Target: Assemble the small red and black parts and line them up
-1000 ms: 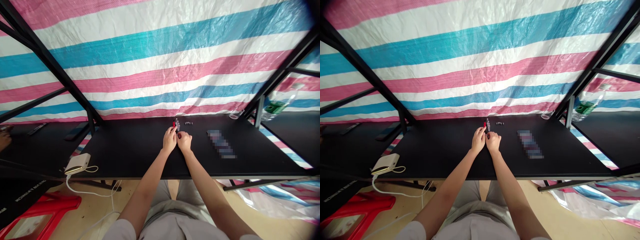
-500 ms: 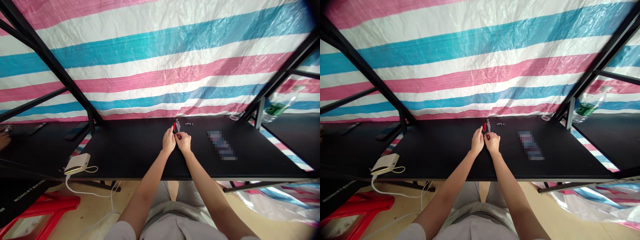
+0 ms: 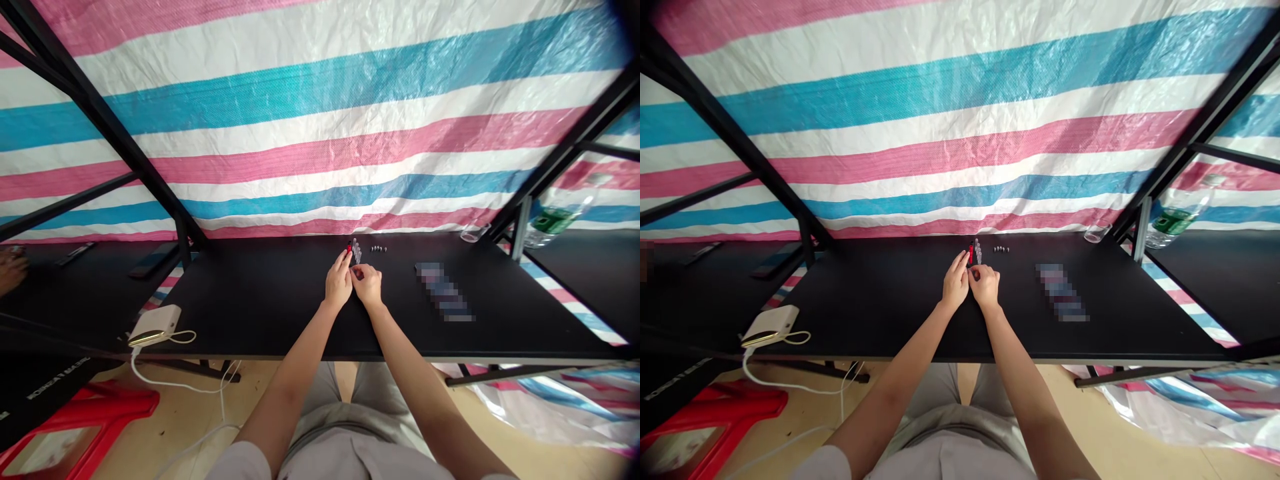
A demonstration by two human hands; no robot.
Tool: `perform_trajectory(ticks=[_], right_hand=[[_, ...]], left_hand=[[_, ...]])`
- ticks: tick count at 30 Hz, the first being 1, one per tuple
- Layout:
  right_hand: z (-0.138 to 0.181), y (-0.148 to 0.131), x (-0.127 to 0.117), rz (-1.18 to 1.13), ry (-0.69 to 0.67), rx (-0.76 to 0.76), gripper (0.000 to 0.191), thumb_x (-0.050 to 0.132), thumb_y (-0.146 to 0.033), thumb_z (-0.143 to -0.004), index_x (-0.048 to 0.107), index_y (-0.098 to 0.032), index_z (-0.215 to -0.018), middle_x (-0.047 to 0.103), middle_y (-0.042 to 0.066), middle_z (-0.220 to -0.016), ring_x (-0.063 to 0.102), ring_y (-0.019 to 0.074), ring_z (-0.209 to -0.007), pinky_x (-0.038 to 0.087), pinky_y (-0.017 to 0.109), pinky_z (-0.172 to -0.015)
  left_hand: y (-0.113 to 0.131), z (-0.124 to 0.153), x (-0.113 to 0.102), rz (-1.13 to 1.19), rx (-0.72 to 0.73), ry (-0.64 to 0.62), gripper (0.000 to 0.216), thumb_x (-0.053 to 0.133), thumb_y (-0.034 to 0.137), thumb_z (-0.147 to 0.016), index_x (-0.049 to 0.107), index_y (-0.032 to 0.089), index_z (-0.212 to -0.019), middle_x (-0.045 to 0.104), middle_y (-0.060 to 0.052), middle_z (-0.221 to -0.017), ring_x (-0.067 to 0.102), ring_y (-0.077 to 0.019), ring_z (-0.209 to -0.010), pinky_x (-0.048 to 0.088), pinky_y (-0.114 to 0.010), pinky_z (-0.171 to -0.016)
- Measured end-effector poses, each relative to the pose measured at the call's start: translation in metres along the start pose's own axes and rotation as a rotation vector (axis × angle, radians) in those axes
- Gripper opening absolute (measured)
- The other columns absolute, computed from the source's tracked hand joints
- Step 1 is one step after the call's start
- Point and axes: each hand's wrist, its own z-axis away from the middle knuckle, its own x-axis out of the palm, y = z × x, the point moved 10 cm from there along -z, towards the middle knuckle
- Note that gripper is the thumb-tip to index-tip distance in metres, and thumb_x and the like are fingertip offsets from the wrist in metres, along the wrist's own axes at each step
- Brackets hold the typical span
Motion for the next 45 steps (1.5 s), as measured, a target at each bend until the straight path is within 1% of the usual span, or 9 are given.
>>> perform_trajectory(ticks=[12, 20, 24, 27, 30, 32, 37, 41, 45], right_hand=[[0.001, 0.0, -0.002, -0.048, 0.049, -0.042, 0.022, 0.049, -0.034, -0.079, 0.062, -0.017, -0.076, 0.057, 0.0, -0.065, 0.053, 0.0135, -0.066, 0.031, 0.03, -0.073], [0.001, 0.002, -0.004, -0.048, 0.074, -0.03, 0.022, 0.048, -0.034, -0.079, 0.062, -0.017, -0.077, 0.057, 0.0, -0.065, 0.052, 0.0138, -0.065, 0.031, 0.03, -0.072], [0.0, 0.001, -0.004, -0.068, 0.069, -0.031, 0.024, 0.048, -0.036, -0.079, 0.062, -0.017, -0.077, 0.057, 0.001, -0.065, 0.052, 0.0138, -0.064, 0.032, 0.03, -0.071], [0.0, -0.002, -0.005, -0.077, 0.062, -0.05, 0.025, 0.049, -0.038, -0.08, 0.063, -0.017, -0.079, 0.057, 0.0, -0.064, 0.052, 0.0134, -0.064, 0.031, 0.029, -0.071], [0.001, -0.006, -0.003, -0.061, 0.048, -0.082, 0.025, 0.049, -0.038, -0.081, 0.064, -0.018, -0.079, 0.057, 0.0, -0.064, 0.052, 0.0126, -0.064, 0.03, 0.029, -0.072], [0.001, -0.008, -0.001, -0.045, 0.035, -0.097, 0.025, 0.048, -0.038, -0.082, 0.064, -0.019, -0.082, 0.058, 0.0, -0.065, 0.052, 0.0124, -0.064, 0.03, 0.029, -0.072], [0.002, -0.003, 0.004, -0.047, 0.015, -0.086, 0.026, 0.047, -0.036, -0.082, 0.063, -0.019, -0.093, 0.061, 0.001, -0.071, 0.053, 0.0131, -0.064, 0.032, 0.03, -0.073], [0.002, 0.002, 0.006, -0.068, 0.021, -0.062, 0.025, 0.045, -0.032, -0.081, 0.063, -0.018, -0.093, 0.063, 0.003, -0.074, 0.056, 0.0148, -0.068, 0.034, 0.031, -0.074], [0.001, 0.005, 0.008, -0.088, 0.008, -0.057, 0.025, 0.045, -0.031, -0.08, 0.063, -0.017, -0.091, 0.063, 0.004, -0.075, 0.057, 0.0153, -0.068, 0.037, 0.031, -0.073]], left_hand=[[-0.003, 0.002, 0.0, -0.043, 0.02, 0.055, 0.047, 0.03, 0.013, -0.087, 0.034, 0.023, -0.134, 0.042, -0.007, -0.134, 0.039, -0.017, -0.125, 0.038, -0.034, -0.104], [-0.002, 0.001, 0.001, -0.005, 0.047, 0.042, 0.046, 0.029, 0.012, -0.087, 0.04, 0.023, -0.13, 0.047, -0.006, -0.13, 0.042, -0.0167, -0.122, 0.039, -0.035, -0.102], [-0.005, 0.003, 0.0, 0.055, -0.004, 0.052, 0.045, 0.032, 0.018, -0.088, 0.034, 0.022, -0.133, 0.049, -0.009, -0.127, 0.05, -0.017, -0.114, 0.041, -0.035, -0.098], [-0.02, 0.004, -0.003, 0.138, -0.132, 0.104, 0.042, 0.041, 0.028, -0.087, 0.04, 0.019, -0.128, 0.057, -0.011, -0.116, 0.058, -0.0175, -0.099, 0.045, -0.035, -0.091], [-0.043, 0.006, 0.001, 0.284, -0.297, 0.1, 0.029, 0.049, 0.037, -0.082, 0.06, 0.016, -0.1, 0.064, -0.009, -0.091, 0.062, -0.0172, -0.082, 0.049, -0.031, -0.078], [-0.057, 0.009, 0.007, 0.42, -0.407, 0.088, 0.028, 0.053, 0.04, -0.079, 0.063, 0.015, -0.083, 0.065, -0.007, -0.077, 0.062, -0.016, -0.073, 0.049, -0.028, -0.069], [-0.086, 0.017, 0.007, 0.617, -0.629, 0.221, 0.027, 0.058, 0.04, -0.074, 0.062, 0.014, -0.081, 0.067, -0.007, -0.077, 0.062, -0.0139, -0.067, 0.048, -0.024, -0.063], [-0.105, 0.013, -0.013, 0.47, -0.678, 0.304, 0.023, 0.057, 0.036, -0.075, 0.063, 0.014, -0.08, 0.067, -0.007, -0.076, 0.062, -0.0138, -0.066, 0.047, -0.024, -0.063], [-0.117, -0.006, -0.043, 0.159, -0.574, 0.243, 0.018, 0.057, 0.03, -0.075, 0.064, 0.015, -0.081, 0.066, -0.006, -0.077, 0.061, -0.0134, -0.067, 0.046, -0.025, -0.068]])
